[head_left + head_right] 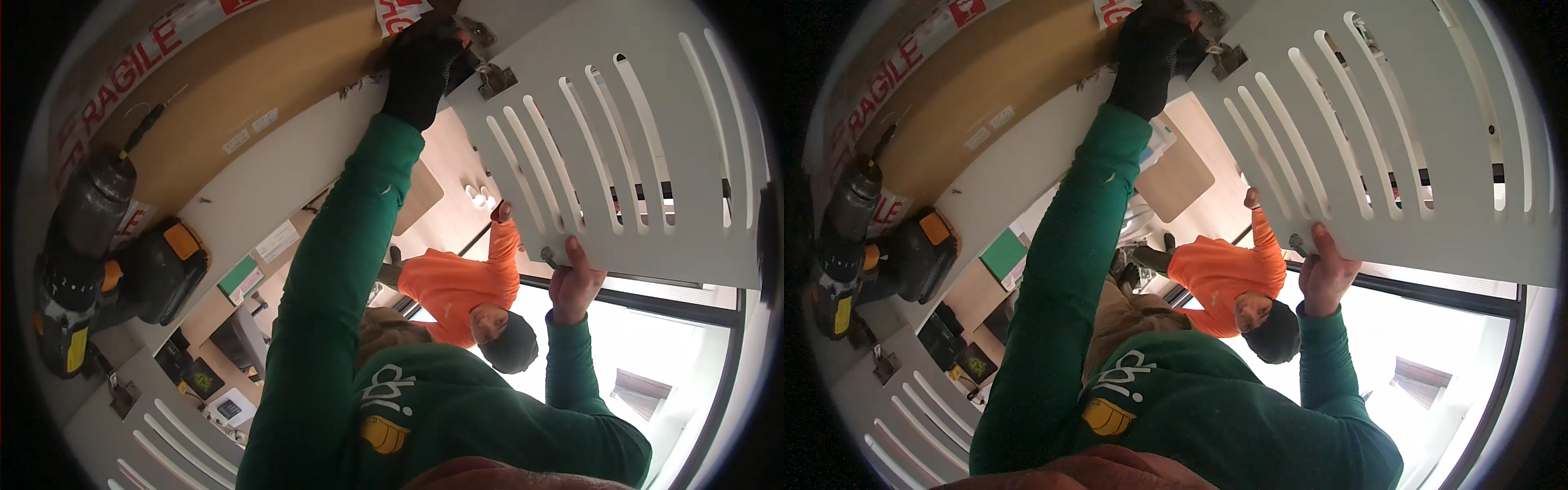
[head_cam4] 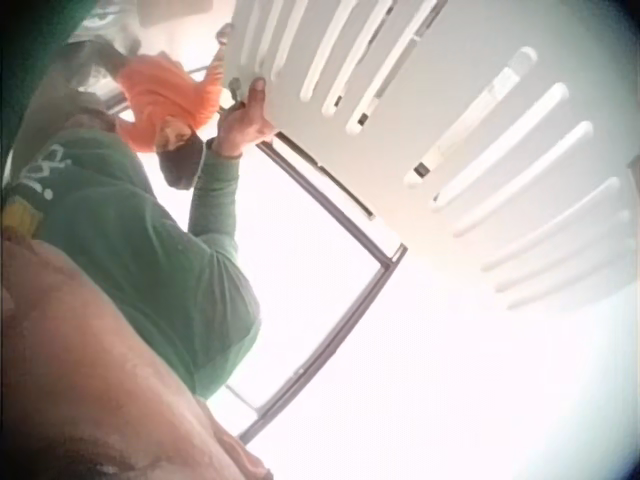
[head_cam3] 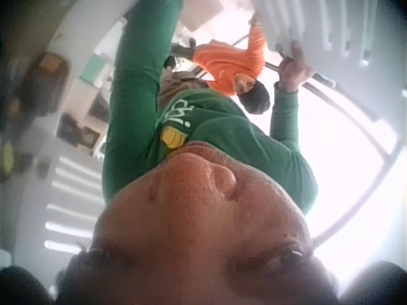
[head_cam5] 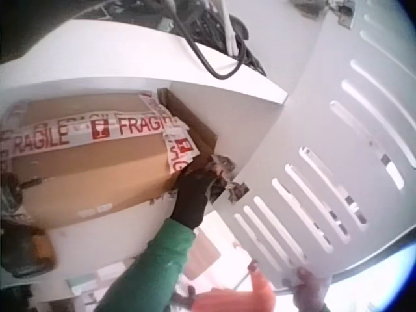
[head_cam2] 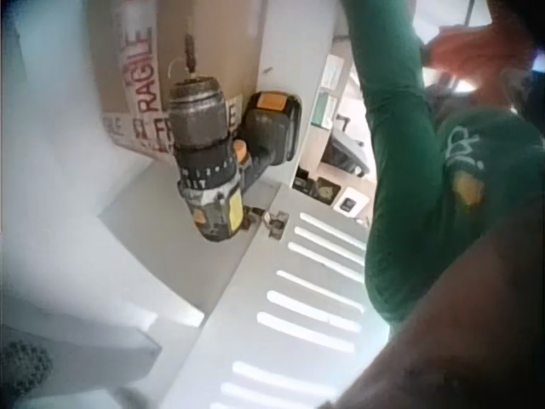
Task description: The person carries a white cabinet door into an office and positions it against a wall cabinet. They use a power drill to secure the door hinges to the cabinet frame, repeatedly adjusting the door and drilling screws into the hinge mounts.
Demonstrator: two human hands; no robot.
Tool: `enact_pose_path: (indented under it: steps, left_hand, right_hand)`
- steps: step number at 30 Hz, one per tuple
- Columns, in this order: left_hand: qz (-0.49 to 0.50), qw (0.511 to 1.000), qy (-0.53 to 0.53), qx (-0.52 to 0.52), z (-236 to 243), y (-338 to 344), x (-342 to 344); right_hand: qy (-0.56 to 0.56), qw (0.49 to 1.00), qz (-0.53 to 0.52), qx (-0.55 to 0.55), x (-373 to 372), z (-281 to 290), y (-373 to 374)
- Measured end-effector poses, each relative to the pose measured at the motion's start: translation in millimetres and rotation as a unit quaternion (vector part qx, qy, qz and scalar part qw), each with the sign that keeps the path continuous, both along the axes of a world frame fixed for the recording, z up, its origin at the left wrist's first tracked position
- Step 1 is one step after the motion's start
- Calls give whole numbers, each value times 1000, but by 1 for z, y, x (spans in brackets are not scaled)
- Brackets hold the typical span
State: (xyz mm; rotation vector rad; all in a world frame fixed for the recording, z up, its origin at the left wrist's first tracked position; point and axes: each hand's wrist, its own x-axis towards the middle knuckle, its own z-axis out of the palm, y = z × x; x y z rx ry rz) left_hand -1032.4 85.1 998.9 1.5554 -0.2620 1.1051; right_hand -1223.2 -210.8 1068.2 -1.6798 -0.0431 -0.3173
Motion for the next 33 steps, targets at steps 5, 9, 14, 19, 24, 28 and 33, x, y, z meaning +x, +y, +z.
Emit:
enact_pose_path:
  steps: [5, 9, 14, 19, 24, 28, 33]
  left_hand:
    - [119, 985, -86, 86, 3, 1, -12]
    - [160, 976, -92, 113, 2, 3, -13]
    - [-58, 985, 55, -152, 5, 2, -38]
    - [118, 987, 29, -104, 36, 18, -197]
    - [394, 918, 23, 28, 26, 76, -327]
    - [545, 820, 135, 110, 25, 127, -347]
    - [420, 888, 178, 56, 36, 172, -360]
  right_hand:
    - [6, 1000, -13, 3, -3, -1, 2]
    - [2, 1000, -11, -3, -2, -1, 3]
    - [0, 1000, -12, -13, -1, 2, 8]
    - [4, 999, -30, -30, -2, 3, 5]
    - [24, 999, -32, -18, 0, 8, 1]
    - [3, 998, -54, -6, -10, 10, 6]
    - [3, 1000, -10, -4, 0, 9, 2]
